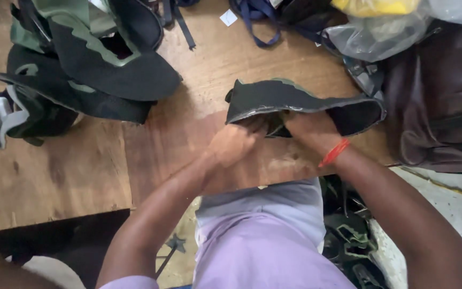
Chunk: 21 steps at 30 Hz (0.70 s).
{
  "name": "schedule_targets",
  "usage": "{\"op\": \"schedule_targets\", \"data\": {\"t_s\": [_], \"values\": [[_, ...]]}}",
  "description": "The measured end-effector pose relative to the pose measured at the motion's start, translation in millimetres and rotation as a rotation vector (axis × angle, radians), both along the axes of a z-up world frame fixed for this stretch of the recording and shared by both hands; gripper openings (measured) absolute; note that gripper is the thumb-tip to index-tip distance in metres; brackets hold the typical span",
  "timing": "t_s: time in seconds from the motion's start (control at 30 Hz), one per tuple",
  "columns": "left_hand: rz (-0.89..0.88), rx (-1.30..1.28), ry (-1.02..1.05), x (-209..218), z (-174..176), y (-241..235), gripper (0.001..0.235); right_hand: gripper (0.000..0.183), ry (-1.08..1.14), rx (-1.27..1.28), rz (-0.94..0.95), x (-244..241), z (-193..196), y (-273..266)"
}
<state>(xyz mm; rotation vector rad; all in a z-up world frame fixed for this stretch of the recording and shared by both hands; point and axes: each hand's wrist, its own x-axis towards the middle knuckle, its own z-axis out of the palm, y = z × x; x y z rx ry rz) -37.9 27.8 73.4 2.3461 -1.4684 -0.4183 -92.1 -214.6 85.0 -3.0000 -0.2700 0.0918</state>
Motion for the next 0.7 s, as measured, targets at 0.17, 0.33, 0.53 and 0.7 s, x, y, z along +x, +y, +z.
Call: {"op": "schedule_targets", "data": {"t_s": [0.17,0.33,0.53,0.7], "values": [[-0.046,-0.183,-0.162,-22,10,5,0.069,0.049,-0.127,-0.222,0.205,-22,8,1],[0.006,0.343,0.135,-28,68,-3,0.069,0.054,-0.102,-0.208,0.179,-24,6,1],[0.085,-0.497,-0.285,-33,38,-4,0.09,0.064,-0.106,-0.206,0.237,-31,19,5],[0.082,0.077,0.051,-30,65,-10,0.096,0.054,0.185,0.04,0.096,-33,14,3]]}}
